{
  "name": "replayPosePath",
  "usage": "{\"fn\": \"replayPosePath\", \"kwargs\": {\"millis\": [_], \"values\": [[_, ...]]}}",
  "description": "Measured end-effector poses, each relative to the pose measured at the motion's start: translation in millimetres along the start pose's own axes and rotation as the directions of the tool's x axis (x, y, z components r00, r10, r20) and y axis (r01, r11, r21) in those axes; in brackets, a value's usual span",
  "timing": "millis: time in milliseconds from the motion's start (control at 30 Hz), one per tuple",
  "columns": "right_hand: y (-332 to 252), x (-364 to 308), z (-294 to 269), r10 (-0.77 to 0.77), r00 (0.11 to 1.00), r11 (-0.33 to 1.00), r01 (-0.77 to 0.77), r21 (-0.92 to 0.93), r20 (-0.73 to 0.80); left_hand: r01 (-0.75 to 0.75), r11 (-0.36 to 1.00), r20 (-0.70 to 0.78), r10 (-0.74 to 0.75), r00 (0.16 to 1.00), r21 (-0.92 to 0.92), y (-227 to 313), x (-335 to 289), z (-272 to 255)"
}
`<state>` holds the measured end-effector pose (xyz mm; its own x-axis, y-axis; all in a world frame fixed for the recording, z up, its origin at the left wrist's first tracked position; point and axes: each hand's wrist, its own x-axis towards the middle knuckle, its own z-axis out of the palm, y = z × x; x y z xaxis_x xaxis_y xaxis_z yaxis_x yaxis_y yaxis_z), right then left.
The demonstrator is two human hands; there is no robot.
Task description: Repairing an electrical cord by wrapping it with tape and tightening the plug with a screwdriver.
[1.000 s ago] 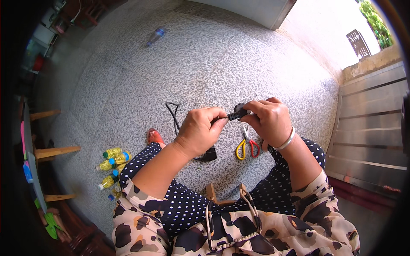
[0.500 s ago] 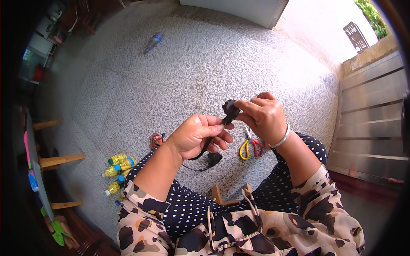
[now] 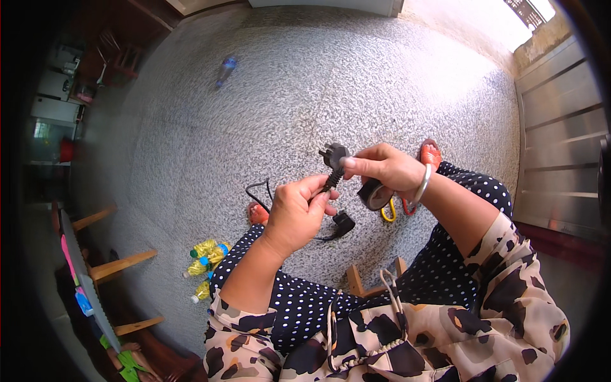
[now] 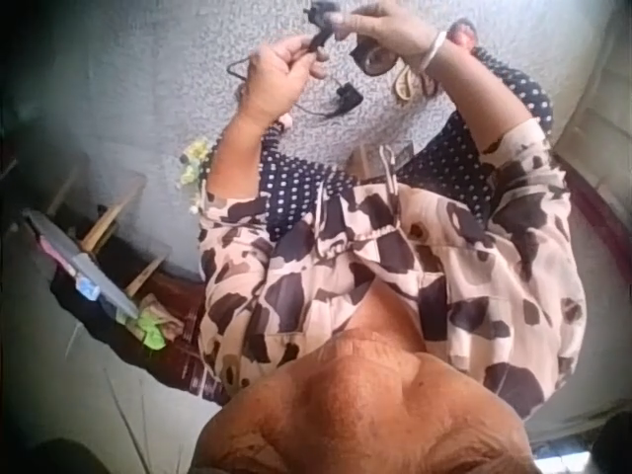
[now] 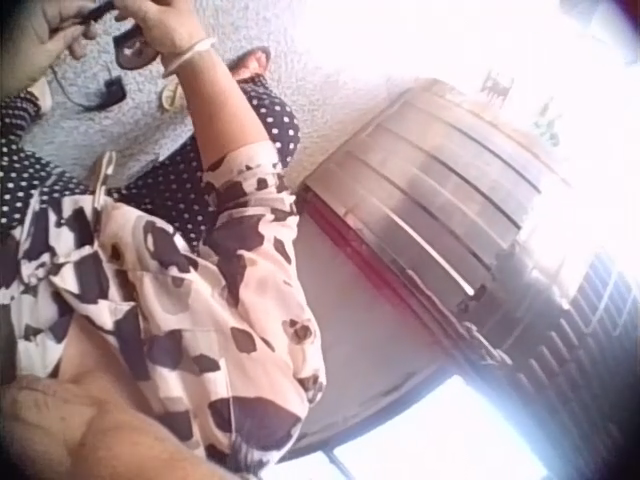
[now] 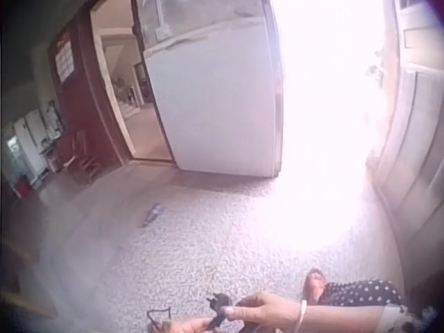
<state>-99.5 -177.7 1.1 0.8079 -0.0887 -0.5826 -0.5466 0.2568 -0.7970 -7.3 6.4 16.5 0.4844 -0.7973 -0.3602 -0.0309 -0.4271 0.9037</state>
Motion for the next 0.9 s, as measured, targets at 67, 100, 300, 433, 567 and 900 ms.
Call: {"fn": "replayPosePath", "kwargs": {"millis": [67,100,300,433,567,900], "values": [[7,2,7,0.048,0.998,0.986,-0.054,0.160,0.043,-0.070,0.990,0.014,0.068,0.998,0.122,0,-1,3],[10,3,10,0.014,0.997,0.964,-0.034,0.264,0.075,-0.098,0.981,0.013,0.097,0.995,0.169,0,-1,5],[27,7,8,-0.060,0.985,0.813,-0.044,0.581,0.159,0.105,0.960,0.035,-0.099,0.994,-0.258,-3,1,-1],[35,5,-1,-0.091,0.967,0.780,-0.079,0.620,0.237,0.236,0.891,0.180,-0.178,0.967,-0.389,-5,1,-5],[38,4,-6,-0.106,0.945,0.788,-0.109,0.606,0.308,0.286,0.836,0.210,-0.209,0.955,-0.469,-6,0,-2],[42,8,-7,-0.121,0.940,0.803,-0.097,0.589,0.320,0.231,0.833,0.126,-0.194,0.973,-0.503,-7,-2,6]]}}
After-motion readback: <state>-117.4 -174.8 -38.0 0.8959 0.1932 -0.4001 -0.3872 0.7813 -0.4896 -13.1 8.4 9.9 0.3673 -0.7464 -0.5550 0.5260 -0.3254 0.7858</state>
